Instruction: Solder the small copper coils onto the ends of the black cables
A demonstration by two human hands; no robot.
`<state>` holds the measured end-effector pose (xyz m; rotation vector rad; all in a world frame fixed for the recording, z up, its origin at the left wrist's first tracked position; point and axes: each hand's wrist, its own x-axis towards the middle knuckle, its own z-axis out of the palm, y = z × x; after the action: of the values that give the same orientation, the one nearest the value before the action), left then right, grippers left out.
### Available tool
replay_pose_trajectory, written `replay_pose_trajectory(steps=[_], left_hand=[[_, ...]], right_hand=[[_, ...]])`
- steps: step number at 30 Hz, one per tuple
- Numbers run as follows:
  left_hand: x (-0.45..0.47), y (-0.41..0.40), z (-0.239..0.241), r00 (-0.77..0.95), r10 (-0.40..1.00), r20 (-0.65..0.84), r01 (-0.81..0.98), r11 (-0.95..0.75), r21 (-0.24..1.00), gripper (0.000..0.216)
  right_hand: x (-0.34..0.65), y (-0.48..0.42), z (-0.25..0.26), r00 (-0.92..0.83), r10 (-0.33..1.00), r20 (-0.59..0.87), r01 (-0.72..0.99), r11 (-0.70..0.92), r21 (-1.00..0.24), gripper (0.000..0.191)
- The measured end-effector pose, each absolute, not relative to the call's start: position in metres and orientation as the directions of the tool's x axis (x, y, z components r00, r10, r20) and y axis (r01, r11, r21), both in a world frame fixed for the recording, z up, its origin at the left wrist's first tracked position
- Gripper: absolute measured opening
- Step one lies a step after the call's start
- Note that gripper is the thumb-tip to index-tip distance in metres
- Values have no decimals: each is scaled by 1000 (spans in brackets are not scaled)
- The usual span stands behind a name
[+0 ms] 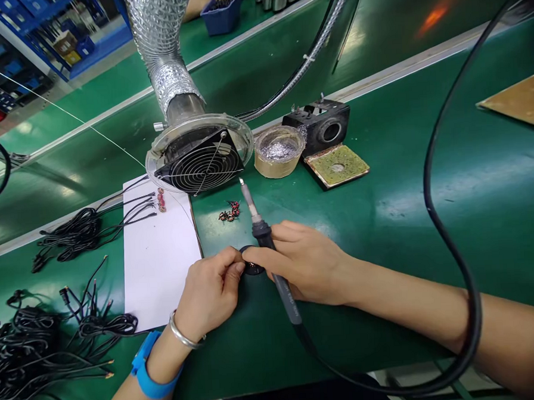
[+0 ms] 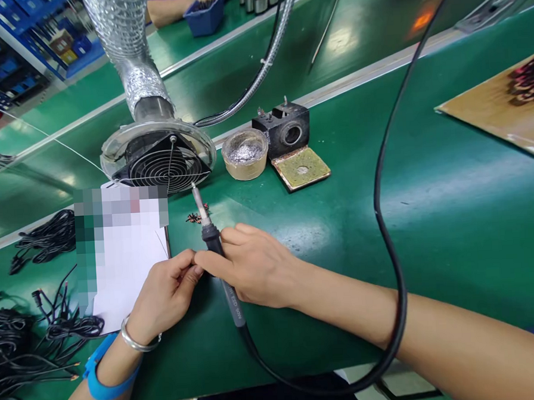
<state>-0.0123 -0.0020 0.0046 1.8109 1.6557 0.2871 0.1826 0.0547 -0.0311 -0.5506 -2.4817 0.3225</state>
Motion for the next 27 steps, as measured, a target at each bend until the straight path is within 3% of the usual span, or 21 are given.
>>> replay_pose_trajectory(steps=[7,14,18,22,27], left_hand=[[-14,-3,4,159,948,-275,803,38,594,18],[-13,-4,3,166,952,-257,817,13,577,20],[-13,-4,3,156,951,-269,824,25,566,20],[-12,-4,3,99,957,-271,805,83,587,13],[-4,-1,0,65,966,-252,725,128,677,20]], right_hand=[[184,61,-35,-663,483,572,133,828,-545,24],[183,64,-44,-703,537,466,122,736,-665,44],[189,64,-45,-653,607,453,104,664,-740,47],[185,63,-48,-638,606,475,80,665,-742,41],[175,59,-47,-607,572,552,52,721,-691,36]])
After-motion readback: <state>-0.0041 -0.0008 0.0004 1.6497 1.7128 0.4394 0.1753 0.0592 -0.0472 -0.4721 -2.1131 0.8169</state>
